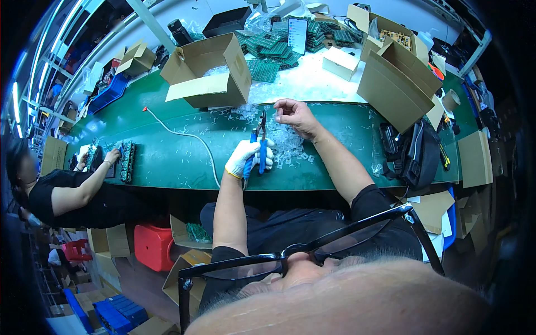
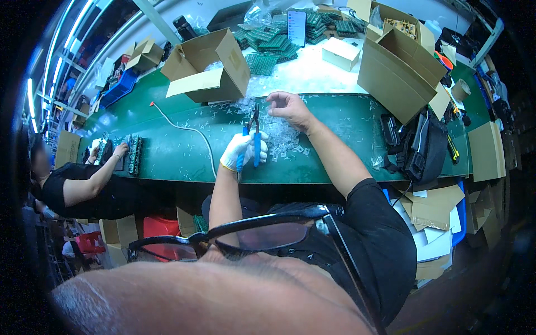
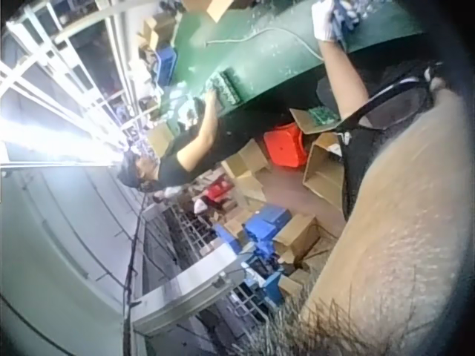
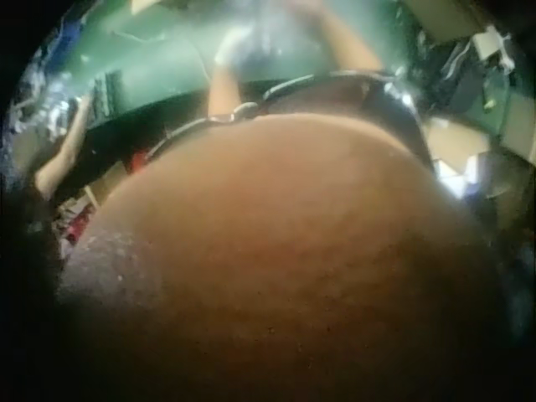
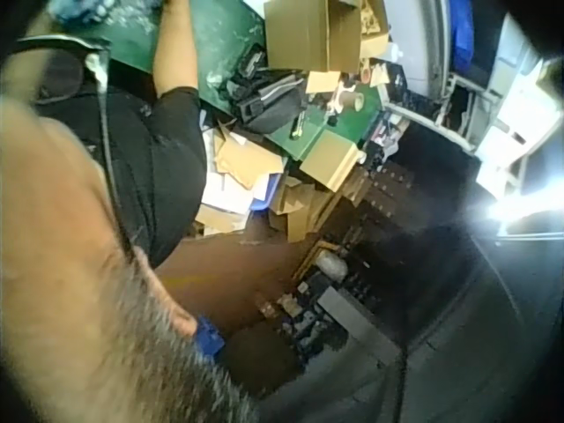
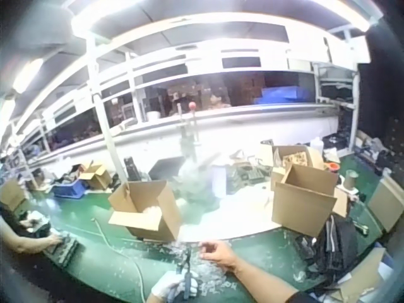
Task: The person repeatedly picks up small plastic pieces from the workbench and trims them using pliers.
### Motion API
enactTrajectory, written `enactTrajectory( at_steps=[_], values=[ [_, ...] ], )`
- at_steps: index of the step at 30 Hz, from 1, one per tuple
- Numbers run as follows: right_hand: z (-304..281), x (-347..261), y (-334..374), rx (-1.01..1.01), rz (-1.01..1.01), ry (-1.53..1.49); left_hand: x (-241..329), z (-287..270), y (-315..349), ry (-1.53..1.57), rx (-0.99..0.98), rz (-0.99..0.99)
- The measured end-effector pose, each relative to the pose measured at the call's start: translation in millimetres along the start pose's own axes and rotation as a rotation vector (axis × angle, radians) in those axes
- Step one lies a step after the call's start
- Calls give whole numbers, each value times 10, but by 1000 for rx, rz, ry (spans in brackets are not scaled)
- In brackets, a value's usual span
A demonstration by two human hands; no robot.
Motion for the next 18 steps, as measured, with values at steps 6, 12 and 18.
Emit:
enactTrajectory(
  at_steps=[6,12,18],
  values=[
    [12,39,0,40,65,-167,1,-3,9,-2,11,14],
    [97,94,19,33,102,-313,11,18,11,-24,21,14],
    [158,70,16,25,65,-342,15,51,7,-37,33,-12]
  ],
)
Point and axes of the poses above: each hand's wrist, its own y-axis away from the middle knuckle, its own z-axis out of the palm, x = y × z, the point moved 10 cm from there along -y, towards the middle knuckle, and after that the axes turned 11 degrees about -x, right-handed, at the moved point
